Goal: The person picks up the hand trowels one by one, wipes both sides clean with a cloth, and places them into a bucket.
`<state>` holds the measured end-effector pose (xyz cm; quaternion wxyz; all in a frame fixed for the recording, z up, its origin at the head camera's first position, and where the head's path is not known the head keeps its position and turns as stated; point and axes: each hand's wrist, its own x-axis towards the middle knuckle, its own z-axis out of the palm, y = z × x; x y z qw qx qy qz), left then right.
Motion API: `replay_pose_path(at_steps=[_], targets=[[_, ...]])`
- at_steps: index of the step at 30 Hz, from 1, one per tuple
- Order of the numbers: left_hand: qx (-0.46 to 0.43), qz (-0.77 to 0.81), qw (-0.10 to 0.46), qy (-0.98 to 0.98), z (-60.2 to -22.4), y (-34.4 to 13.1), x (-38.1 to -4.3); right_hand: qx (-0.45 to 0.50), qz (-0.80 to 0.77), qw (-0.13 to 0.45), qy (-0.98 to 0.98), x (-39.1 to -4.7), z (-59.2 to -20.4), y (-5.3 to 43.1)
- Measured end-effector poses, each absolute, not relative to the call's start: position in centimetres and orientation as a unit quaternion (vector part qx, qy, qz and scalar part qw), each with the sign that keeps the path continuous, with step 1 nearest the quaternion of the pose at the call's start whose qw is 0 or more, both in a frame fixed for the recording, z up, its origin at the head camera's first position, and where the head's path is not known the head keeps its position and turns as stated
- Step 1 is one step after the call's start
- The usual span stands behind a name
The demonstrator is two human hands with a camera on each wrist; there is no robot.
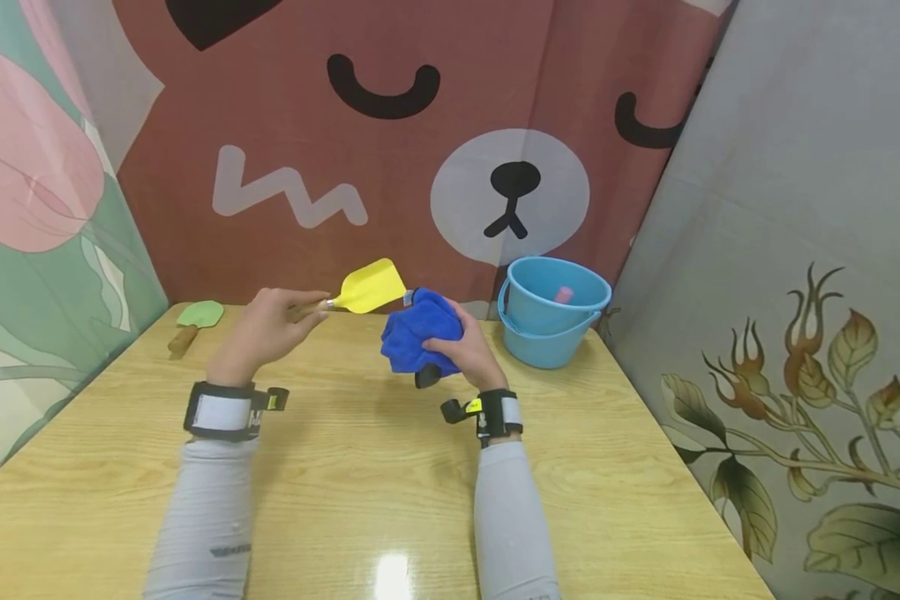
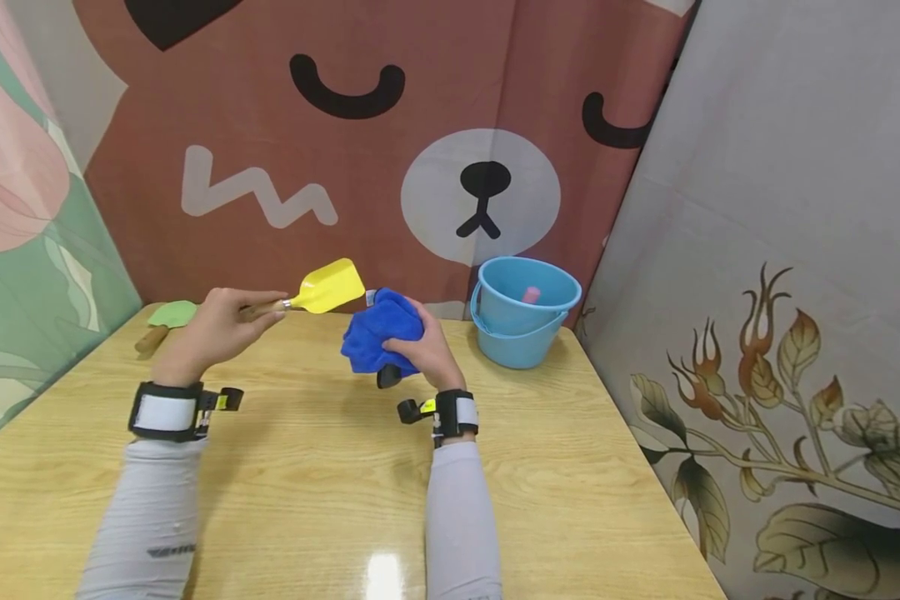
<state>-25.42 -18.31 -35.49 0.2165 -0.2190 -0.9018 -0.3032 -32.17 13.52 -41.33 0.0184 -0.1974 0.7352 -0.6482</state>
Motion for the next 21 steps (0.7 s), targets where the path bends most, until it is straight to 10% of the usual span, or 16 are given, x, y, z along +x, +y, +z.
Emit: replay_pose_path(at_steps=[21], targets=[[-0.277, -0.330, 0.178, -0.885, -35.6, -14.3, -25.7, -0.215, -0.648, 0.034, 0.730, -32.2, -41.2, 13.2]])
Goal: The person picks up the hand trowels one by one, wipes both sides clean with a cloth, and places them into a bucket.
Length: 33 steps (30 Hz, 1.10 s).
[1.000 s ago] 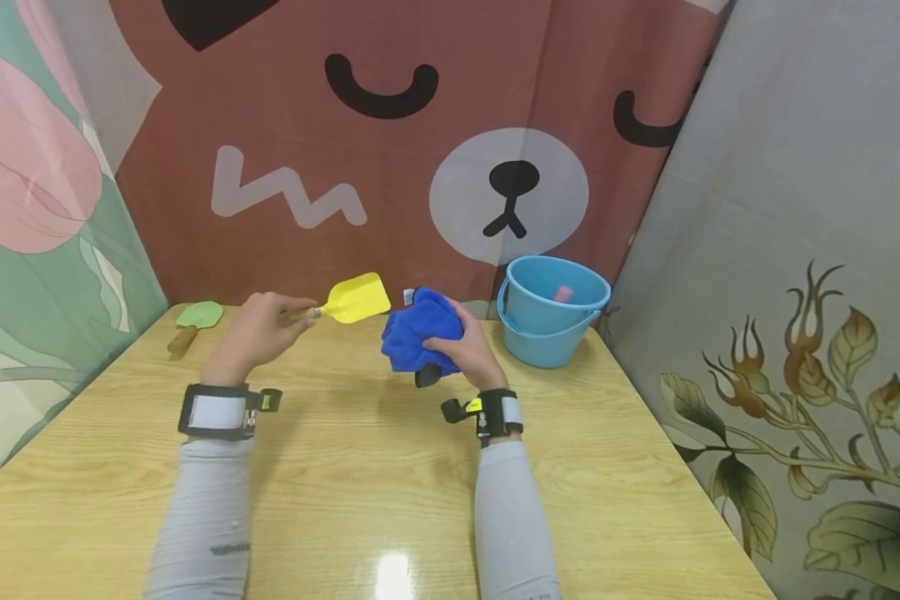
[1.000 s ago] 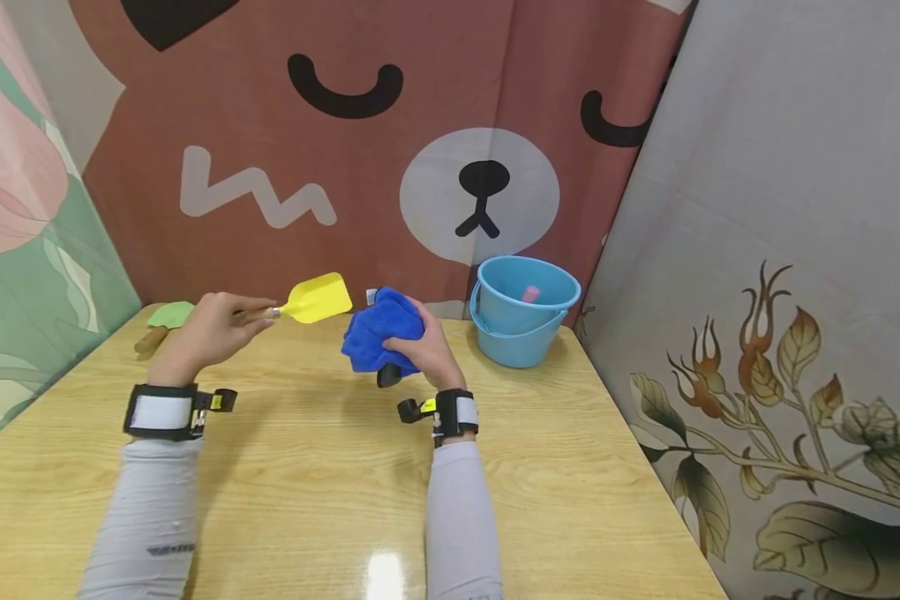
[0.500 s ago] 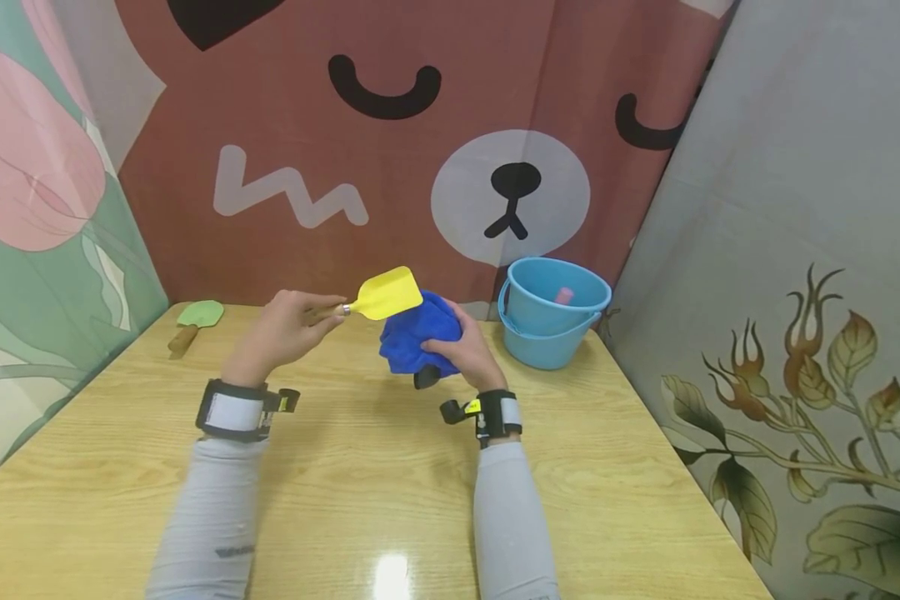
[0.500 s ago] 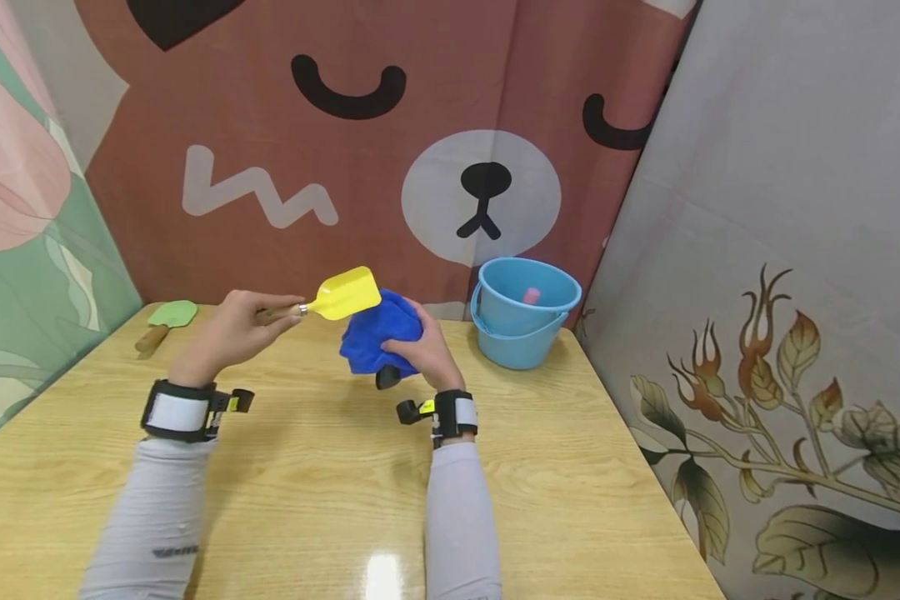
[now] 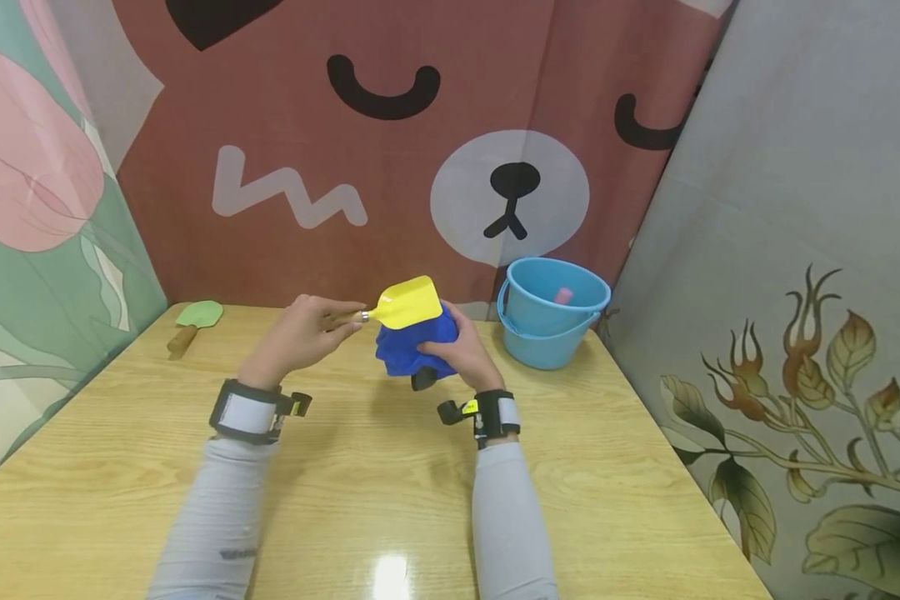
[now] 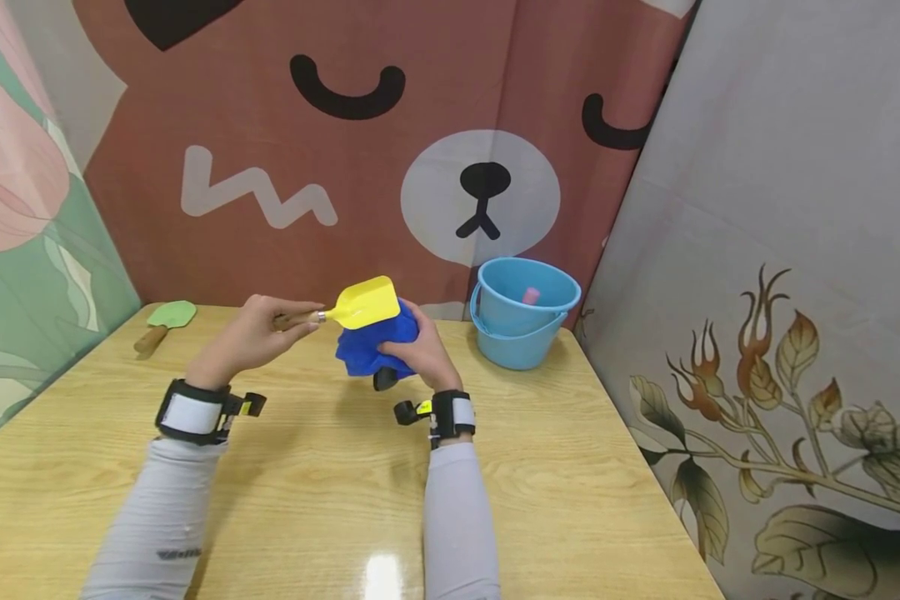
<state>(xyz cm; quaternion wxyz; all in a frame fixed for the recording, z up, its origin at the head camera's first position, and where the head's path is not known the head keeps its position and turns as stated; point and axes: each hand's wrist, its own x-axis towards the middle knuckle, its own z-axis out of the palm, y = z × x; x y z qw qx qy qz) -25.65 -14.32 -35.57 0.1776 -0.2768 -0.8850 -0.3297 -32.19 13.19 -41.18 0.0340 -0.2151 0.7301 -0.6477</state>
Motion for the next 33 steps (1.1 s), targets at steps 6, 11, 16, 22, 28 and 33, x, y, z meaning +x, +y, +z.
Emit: replay_pose_path(at_steps=[6, 11, 16, 22, 28, 33], targets=[[-0.305, -0.325, 0.172, -0.878, -36.0, -13.7, -26.0, -0.245, -0.652, 0.039, 0.717, -32.3, -41.0, 13.1], [-0.318, -0.306, 0.169, -0.881, -36.4, -13.2, -26.5, -0.254, -0.653, 0.031, 0.713, -32.2, -41.1, 13.0], [-0.315, -0.301, 0.173, -0.883, -36.6, -13.2, -26.7, -0.253, -0.647, 0.018, 0.719, -32.1, -41.2, 13.0], [-0.306, -0.301, 0.164, -0.888, -36.5, -13.4, -26.7, -0.248, -0.643, 0.015, 0.724, -32.0, -41.1, 13.0], [-0.296, -0.308, 0.156, -0.891, -36.3, -13.5, -26.5, -0.227, -0.647, 0.016, 0.728, -32.1, -41.1, 13.2], [-0.286, -0.311, 0.148, -0.894, -36.2, -13.8, -26.4, -0.224, -0.651, 0.023, 0.725, -32.3, -41.2, 13.5]])
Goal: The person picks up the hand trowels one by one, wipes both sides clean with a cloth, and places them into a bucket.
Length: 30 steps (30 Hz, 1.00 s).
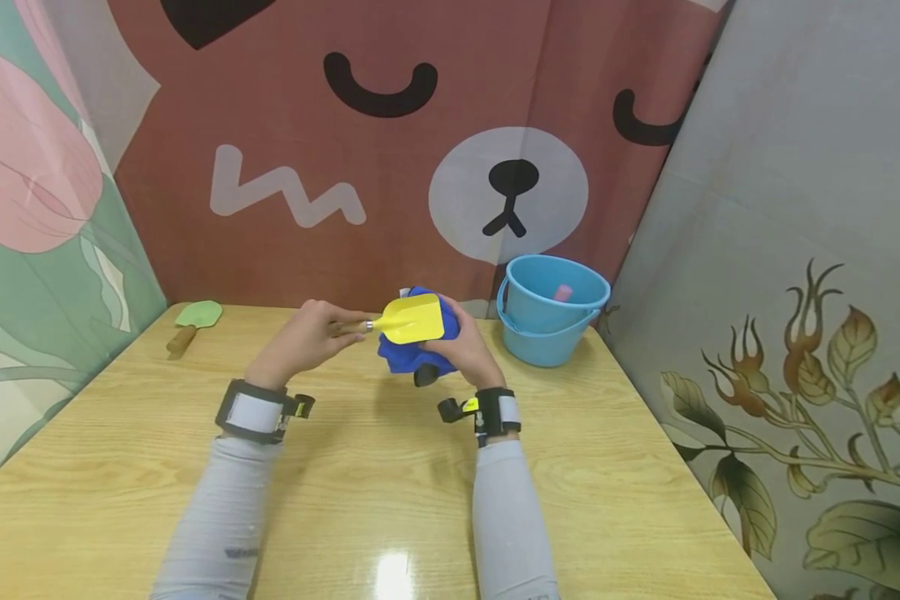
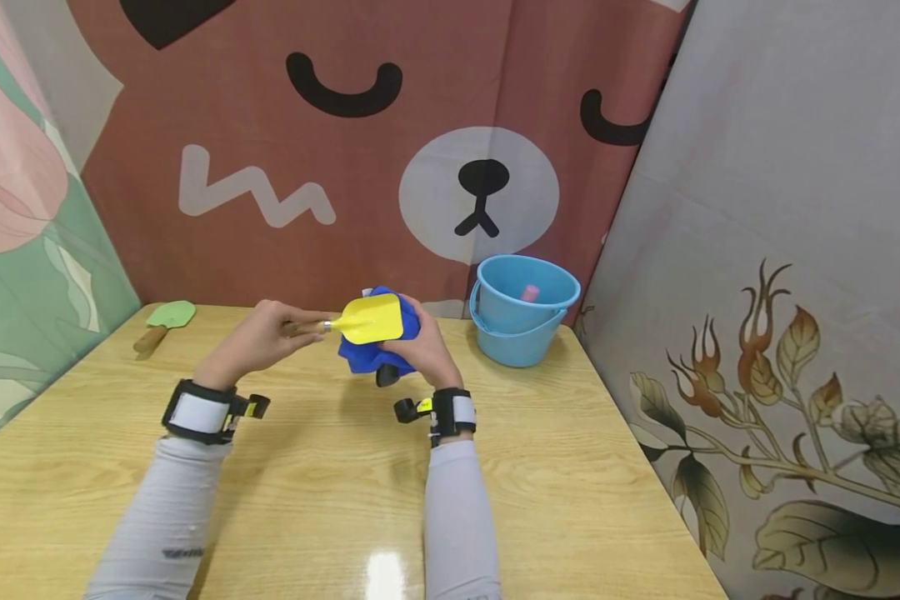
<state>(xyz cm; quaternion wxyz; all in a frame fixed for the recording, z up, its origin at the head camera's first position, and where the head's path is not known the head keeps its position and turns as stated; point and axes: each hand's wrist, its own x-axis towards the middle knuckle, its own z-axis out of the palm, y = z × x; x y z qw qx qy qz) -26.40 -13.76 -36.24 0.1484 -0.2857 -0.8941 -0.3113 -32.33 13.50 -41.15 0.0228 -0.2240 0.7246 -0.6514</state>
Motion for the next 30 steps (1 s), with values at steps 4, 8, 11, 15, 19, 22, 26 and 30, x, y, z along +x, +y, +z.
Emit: replay_pose_path(at_steps=[4, 8, 11, 15, 19, 22, 26, 30], targets=[[-0.279, -0.311, 0.145, -0.897, -36.4, -14.2, -26.5, -0.216, -0.647, 0.024, 0.731, -32.3, -41.1, 13.6], [-0.274, -0.311, 0.143, -0.899, -36.4, -14.5, -26.6, -0.209, -0.644, 0.020, 0.735, -32.2, -41.1, 13.7], [-0.272, -0.311, 0.140, -0.900, -36.3, -14.7, -26.6, -0.208, -0.642, 0.017, 0.738, -32.3, -41.2, 13.7], [-0.266, -0.311, 0.137, -0.902, -36.3, -14.9, -26.5, -0.205, -0.639, 0.013, 0.741, -32.5, -41.3, 13.6], [-0.262, -0.311, 0.139, -0.903, -36.3, -15.1, -26.5, -0.201, -0.637, 0.011, 0.745, -32.4, -41.3, 13.6], [-0.259, -0.311, 0.138, -0.904, -36.4, -15.3, -26.6, -0.200, -0.635, 0.009, 0.746, -32.5, -41.3, 13.6], [-0.254, -0.311, 0.139, -0.905, -36.4, -15.6, -26.5, -0.200, -0.641, 0.015, 0.741, -32.6, -41.4, 13.7], [-0.251, -0.312, 0.140, -0.906, -36.4, -15.9, -26.5, -0.199, -0.647, 0.022, 0.735, -32.6, -41.4, 13.7]])
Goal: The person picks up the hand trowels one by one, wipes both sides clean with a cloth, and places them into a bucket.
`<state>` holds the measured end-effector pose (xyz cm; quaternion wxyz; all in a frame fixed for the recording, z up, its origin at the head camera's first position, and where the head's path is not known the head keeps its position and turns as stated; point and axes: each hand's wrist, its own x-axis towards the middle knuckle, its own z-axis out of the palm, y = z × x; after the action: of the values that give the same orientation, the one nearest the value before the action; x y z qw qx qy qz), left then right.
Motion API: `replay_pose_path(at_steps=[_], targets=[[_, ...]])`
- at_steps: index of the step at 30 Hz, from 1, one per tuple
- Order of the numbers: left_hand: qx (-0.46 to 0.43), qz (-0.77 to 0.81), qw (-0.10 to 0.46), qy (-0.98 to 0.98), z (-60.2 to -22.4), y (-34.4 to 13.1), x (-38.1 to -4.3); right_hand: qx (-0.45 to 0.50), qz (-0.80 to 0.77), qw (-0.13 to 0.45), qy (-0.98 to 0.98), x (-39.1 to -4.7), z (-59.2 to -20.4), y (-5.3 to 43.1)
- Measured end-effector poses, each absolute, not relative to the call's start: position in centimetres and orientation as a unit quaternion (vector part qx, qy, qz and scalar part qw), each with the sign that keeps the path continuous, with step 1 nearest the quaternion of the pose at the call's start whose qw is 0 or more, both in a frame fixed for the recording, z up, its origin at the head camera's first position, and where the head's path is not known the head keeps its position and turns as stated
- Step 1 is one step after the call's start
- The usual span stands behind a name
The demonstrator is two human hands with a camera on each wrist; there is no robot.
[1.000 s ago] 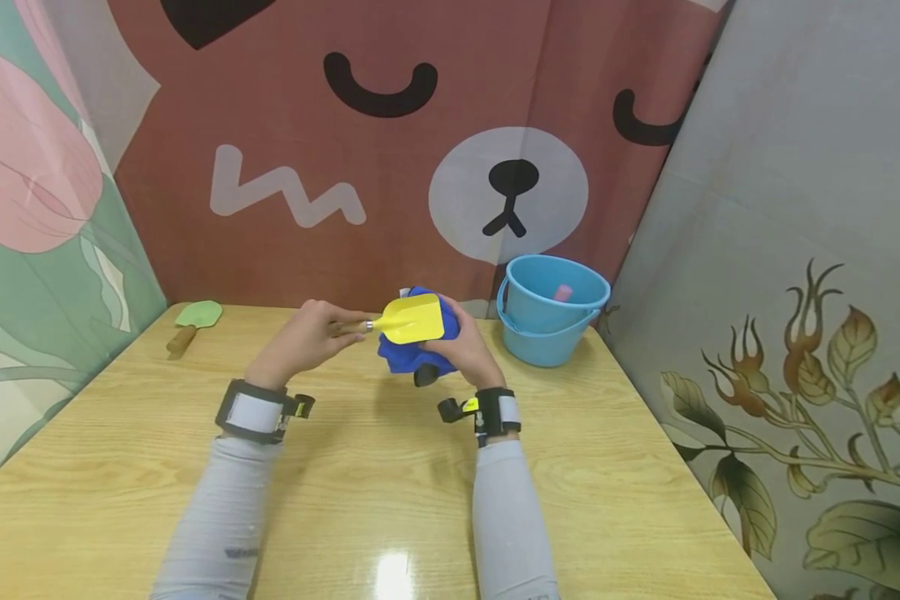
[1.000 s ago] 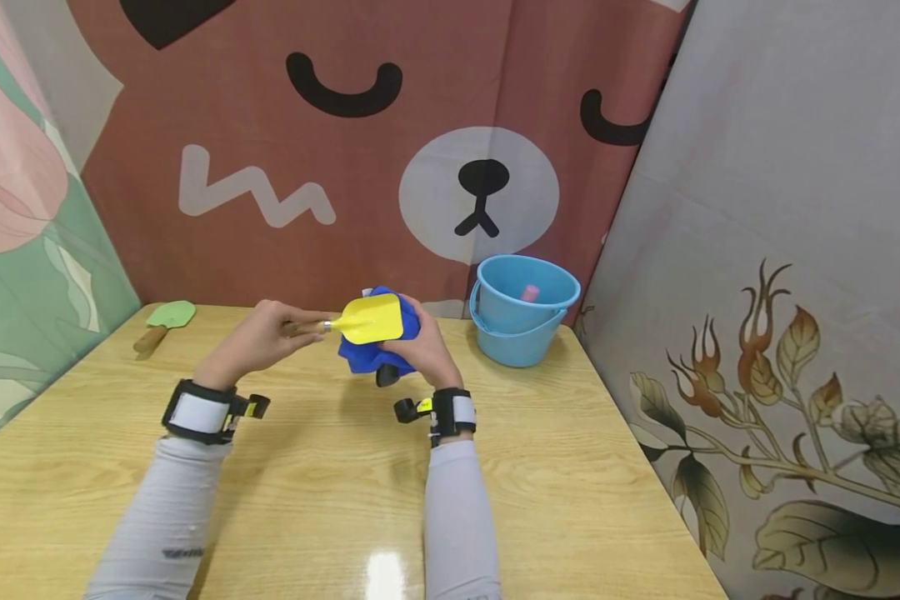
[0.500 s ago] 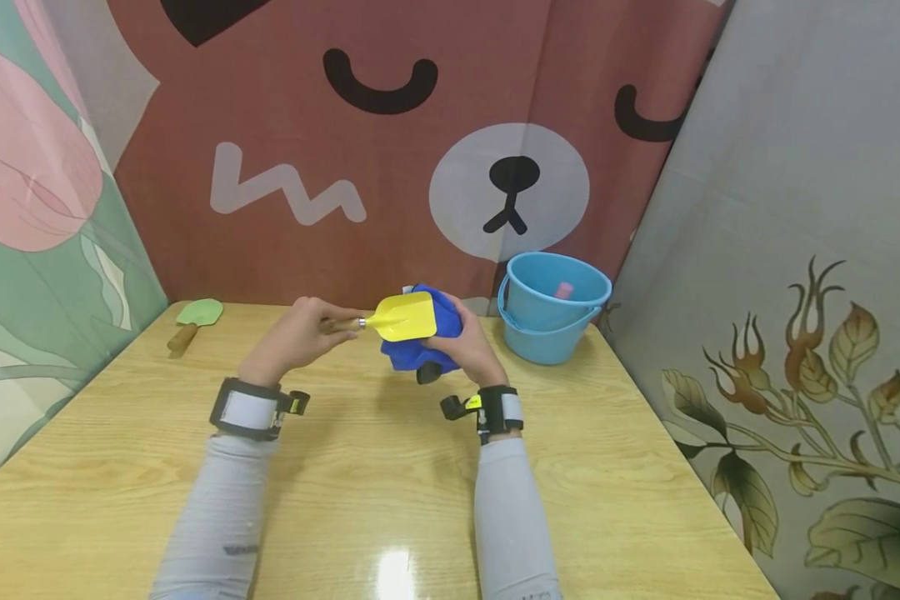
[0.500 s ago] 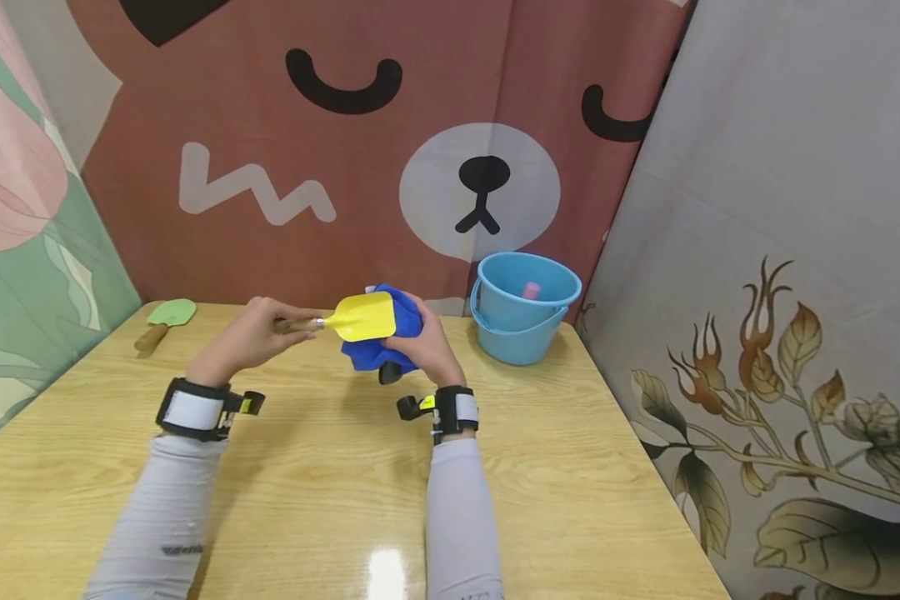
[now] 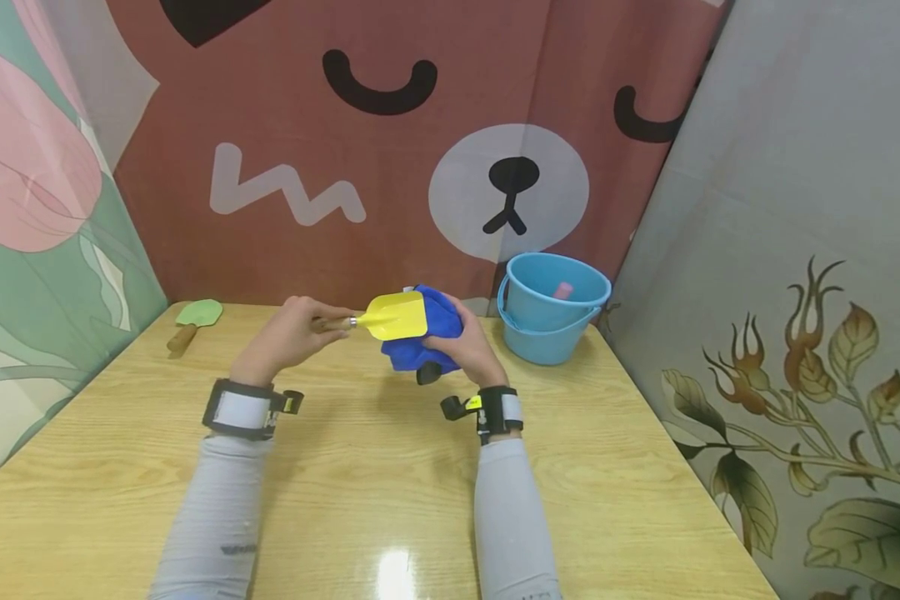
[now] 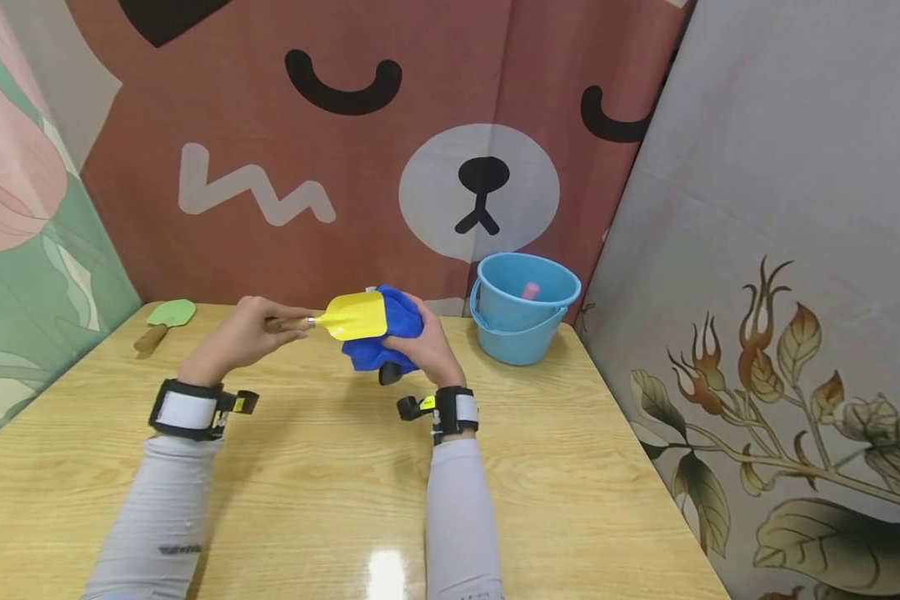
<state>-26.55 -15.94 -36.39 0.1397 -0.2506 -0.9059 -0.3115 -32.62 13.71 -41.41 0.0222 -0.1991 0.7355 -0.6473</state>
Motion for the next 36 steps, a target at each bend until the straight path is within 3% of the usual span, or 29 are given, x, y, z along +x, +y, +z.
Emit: replay_pose_path(at_steps=[36], targets=[[-0.209, -0.291, 0.157, -0.921, -36.5, -18.7, -26.4, -0.186, -0.634, 0.011, 0.750, -32.1, -41.0, 13.7]])
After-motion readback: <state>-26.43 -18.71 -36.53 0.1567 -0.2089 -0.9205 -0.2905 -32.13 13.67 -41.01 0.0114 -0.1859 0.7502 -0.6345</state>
